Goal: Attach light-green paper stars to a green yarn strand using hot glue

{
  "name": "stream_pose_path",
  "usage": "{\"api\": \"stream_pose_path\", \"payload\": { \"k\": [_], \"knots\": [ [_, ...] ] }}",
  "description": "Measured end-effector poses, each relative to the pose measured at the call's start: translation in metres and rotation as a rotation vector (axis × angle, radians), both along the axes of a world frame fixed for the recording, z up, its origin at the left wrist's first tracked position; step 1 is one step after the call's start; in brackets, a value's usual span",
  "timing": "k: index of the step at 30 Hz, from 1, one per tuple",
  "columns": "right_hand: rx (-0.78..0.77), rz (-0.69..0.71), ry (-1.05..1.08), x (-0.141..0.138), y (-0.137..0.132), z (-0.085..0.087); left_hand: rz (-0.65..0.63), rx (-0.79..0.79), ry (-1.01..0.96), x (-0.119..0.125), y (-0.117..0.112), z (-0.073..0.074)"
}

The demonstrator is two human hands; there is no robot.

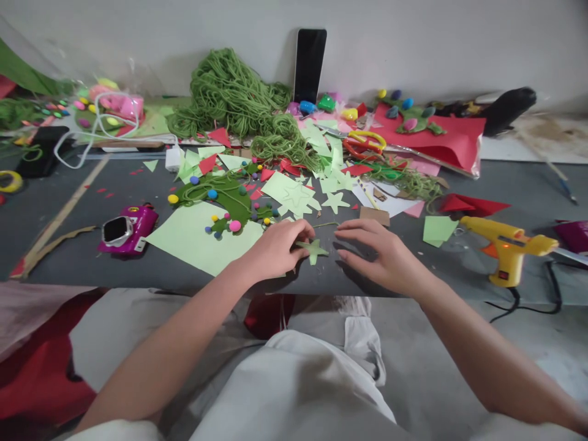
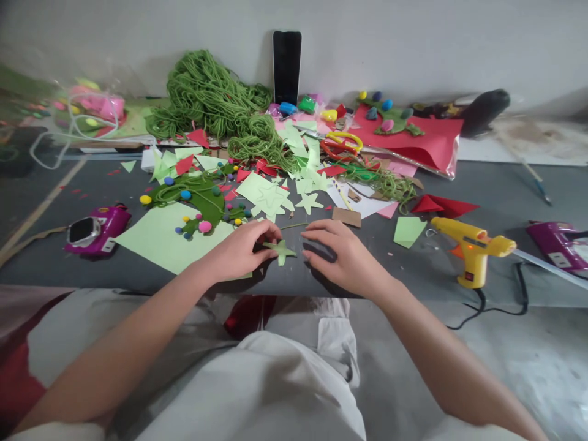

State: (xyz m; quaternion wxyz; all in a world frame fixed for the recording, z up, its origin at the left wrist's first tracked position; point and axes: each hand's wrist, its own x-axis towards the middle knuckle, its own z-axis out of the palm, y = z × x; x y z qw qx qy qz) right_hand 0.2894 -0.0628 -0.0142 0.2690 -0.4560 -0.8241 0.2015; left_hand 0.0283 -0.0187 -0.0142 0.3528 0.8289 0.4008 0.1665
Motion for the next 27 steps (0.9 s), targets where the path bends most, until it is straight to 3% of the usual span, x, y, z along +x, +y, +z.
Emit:
{"api": "stream_pose_path", "payload": {
  "k": [5, 11, 16, 22, 27],
  "knots": [
    [-0.083, 0.09, 0.11, -0.011, 0.006, 0.006, 0.0, 0.044, -0.145, -0.005, -0.001, 0.008],
    [-0.033, 0.214, 0.181, -0.042, 0.039, 0.028, 0.102, 0.174, -0.28, -0.022, 0.001, 0.019],
    [-0.05, 0.286, 0.207, -0.067, 0.064, 0.036, 0.196, 0.076, -0.219, -0.032, 0.004, 0.027],
    [-0.281, 0.11, 0.315, -0.062, 0.078, 0.016, 0.35, -0.052, -0.226, -0.037, 0.01, 0.024],
    [-0.262, -0.038, 0.294, -0.049, 0.085, 0.006, 0.408, -0.209, -0.342, -0.04, 0.013, 0.02]
  ]
}}
